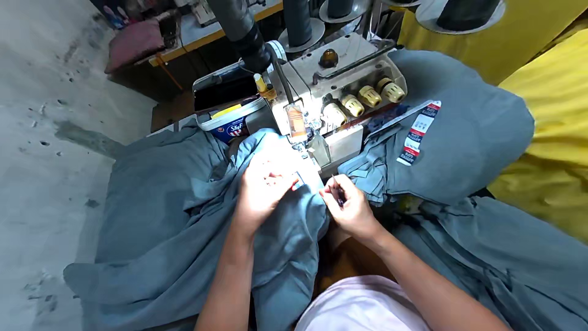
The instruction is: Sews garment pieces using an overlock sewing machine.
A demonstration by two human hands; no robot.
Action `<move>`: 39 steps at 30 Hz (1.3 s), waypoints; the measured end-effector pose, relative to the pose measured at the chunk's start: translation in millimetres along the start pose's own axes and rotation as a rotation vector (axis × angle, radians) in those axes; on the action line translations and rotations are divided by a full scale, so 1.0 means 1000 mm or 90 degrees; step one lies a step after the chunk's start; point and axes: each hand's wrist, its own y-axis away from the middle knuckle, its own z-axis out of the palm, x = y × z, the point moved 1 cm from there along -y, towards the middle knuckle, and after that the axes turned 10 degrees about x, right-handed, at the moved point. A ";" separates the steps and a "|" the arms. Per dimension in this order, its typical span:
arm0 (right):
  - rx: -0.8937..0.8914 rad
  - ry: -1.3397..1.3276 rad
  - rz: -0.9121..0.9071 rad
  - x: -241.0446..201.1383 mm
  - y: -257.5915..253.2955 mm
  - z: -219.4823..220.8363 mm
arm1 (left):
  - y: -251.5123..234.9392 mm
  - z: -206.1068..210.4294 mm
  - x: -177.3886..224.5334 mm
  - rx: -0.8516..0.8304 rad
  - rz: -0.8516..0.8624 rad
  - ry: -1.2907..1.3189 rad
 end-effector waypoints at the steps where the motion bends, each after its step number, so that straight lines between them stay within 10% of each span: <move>1: -0.003 0.002 -0.004 -0.002 0.000 -0.003 | -0.005 0.002 0.000 -0.018 -0.018 0.012; 22: -0.187 0.098 0.030 -0.025 -0.022 -0.014 | -0.040 0.022 0.006 -0.114 -0.098 -0.157; 29: -0.204 0.097 0.067 -0.028 -0.026 -0.016 | 0.004 0.033 -0.003 0.006 0.389 -0.403; 39: -0.147 0.000 0.089 -0.013 -0.019 -0.011 | 0.016 0.039 -0.012 0.046 0.484 -0.476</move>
